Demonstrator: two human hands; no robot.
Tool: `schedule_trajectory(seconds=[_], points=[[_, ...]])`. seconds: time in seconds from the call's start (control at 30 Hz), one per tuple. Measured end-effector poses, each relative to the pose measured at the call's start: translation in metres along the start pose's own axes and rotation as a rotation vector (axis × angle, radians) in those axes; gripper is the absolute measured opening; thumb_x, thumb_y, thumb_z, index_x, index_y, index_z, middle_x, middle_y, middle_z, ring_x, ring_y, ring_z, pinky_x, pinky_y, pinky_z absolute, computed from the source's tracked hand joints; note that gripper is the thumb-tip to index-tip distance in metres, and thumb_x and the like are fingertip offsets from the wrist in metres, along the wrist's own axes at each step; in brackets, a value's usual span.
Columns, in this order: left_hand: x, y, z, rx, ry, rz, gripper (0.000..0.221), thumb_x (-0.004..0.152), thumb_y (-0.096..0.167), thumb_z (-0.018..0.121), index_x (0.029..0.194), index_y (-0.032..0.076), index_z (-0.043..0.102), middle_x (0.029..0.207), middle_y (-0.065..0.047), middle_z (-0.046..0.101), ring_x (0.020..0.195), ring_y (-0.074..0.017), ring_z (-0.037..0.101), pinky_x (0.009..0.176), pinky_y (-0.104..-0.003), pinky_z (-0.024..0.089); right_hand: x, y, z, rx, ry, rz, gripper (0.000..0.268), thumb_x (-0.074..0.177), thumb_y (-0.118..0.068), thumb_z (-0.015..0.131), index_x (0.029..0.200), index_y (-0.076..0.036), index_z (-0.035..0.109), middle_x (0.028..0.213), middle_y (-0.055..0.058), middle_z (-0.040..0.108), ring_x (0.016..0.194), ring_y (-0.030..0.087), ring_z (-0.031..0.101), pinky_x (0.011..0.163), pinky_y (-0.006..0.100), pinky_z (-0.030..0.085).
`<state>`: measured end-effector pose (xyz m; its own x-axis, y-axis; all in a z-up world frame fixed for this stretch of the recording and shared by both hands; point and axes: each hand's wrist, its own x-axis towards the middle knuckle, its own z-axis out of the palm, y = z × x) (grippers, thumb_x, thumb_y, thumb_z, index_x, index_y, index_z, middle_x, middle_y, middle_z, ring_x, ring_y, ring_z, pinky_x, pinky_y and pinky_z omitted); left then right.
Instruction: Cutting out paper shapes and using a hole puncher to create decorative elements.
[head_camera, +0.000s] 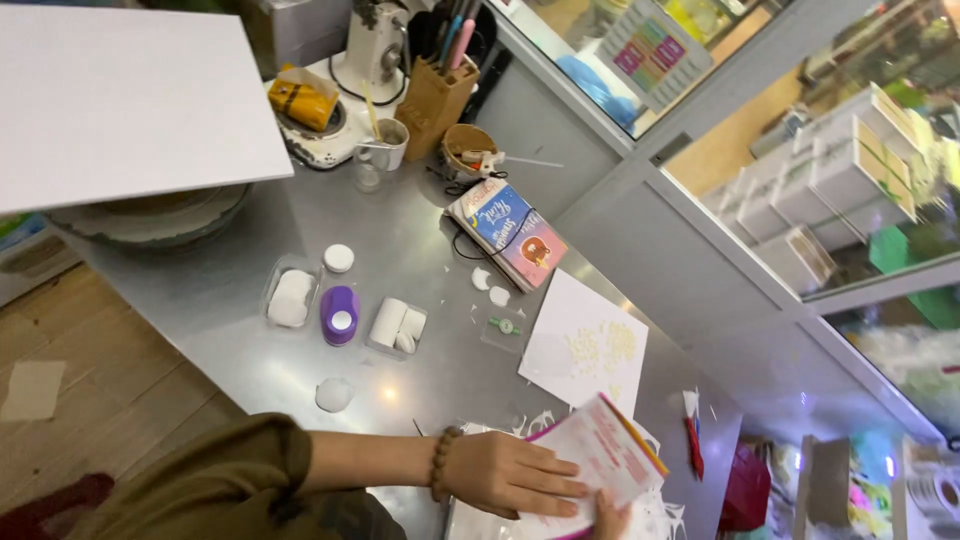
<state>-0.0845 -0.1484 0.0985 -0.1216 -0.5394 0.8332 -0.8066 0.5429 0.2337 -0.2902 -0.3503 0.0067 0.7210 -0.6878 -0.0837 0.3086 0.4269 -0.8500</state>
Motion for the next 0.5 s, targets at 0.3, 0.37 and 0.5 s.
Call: schedule_trajectory(seconds=[0.3,0.37,0.5], points=[[-0.207,0.019,-0.045,-0.711,0.002,-0.915,0.026,0.106,0.017,0.061,0.126,0.002,0.066,0.093,-0.01,0.071,0.078,-0.0164,0.067,0.07,-0.032,0.053,-0.033,0.147,0.171,0.085,-0.056,0.437,0.095,0.089,-0.063,0.053,0.153,0.004,0.029,0.142,0.033,0.053,0.125,0.042,0.061,0.102,0.05,0.053],[-0.242,0.018,-0.041,-0.832,0.038,-1.062,0.022,0.109,0.018,0.059,0.115,-0.001,0.067,0.082,-0.007,0.067,0.07,-0.0115,0.061,0.064,-0.029,0.048,-0.037,0.161,0.176,0.024,-0.001,0.488,0.095,0.091,-0.062,0.054,0.153,0.006,0.03,0.139,0.038,0.057,0.122,0.041,0.062,0.101,0.048,0.053],[-0.223,0.028,-0.087,-1.039,0.263,-1.211,0.012,0.094,0.009,0.075,0.09,-0.002,0.072,0.081,-0.001,0.068,0.073,-0.0072,0.061,0.067,-0.025,0.049,-0.041,0.166,0.196,-0.112,0.058,0.429,0.088,0.09,-0.054,0.055,0.154,-0.003,0.023,0.136,0.033,0.059,0.122,0.036,0.061,0.099,0.046,0.052]])
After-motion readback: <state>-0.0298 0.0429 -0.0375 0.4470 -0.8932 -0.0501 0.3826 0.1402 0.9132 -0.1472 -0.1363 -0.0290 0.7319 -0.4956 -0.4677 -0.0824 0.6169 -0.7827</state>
